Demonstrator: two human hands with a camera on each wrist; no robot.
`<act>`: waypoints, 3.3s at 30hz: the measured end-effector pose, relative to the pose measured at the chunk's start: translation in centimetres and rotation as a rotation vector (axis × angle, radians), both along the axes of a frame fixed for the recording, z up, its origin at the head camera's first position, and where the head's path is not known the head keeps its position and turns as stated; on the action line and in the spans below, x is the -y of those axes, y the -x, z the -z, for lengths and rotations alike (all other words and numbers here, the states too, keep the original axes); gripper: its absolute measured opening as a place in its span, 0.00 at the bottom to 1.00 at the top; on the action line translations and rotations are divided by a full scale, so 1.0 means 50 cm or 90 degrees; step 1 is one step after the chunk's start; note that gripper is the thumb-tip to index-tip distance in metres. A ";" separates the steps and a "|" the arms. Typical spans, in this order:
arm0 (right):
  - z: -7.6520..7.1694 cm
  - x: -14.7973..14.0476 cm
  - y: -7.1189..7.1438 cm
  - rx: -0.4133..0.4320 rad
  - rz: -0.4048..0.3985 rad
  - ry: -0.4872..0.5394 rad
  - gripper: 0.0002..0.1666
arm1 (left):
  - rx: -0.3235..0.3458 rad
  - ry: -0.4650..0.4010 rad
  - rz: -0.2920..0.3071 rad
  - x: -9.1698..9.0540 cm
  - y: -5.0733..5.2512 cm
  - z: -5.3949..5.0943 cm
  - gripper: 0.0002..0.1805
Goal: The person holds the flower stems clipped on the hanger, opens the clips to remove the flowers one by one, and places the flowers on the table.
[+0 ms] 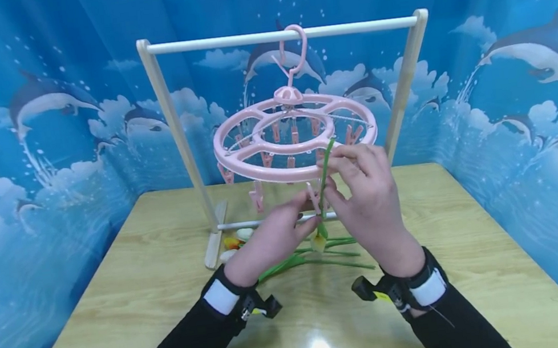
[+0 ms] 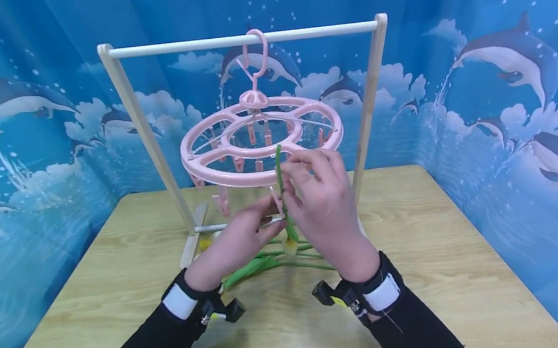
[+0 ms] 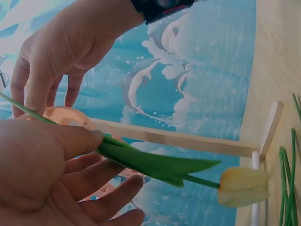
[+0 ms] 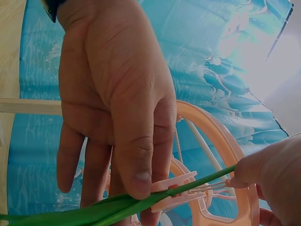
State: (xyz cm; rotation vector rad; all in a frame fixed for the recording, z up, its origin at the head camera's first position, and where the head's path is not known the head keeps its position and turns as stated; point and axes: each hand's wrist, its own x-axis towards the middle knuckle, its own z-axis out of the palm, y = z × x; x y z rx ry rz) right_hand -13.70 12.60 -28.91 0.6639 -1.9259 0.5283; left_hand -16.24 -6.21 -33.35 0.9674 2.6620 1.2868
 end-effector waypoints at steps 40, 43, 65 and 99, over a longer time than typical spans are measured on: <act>-0.012 0.001 -0.016 -0.143 -0.158 0.101 0.16 | -0.303 0.151 -0.173 0.045 -0.087 -0.089 0.15; -0.014 -0.005 -0.014 -0.102 -0.136 0.048 0.16 | -0.360 0.159 -0.180 0.051 -0.089 -0.093 0.14; -0.019 -0.023 -0.016 -0.026 -0.107 -0.025 0.26 | -0.513 0.052 -0.164 0.082 -0.084 -0.104 0.15; -0.024 -0.021 -0.021 0.030 -0.064 -0.014 0.27 | -0.482 0.060 -0.165 0.084 -0.078 -0.106 0.12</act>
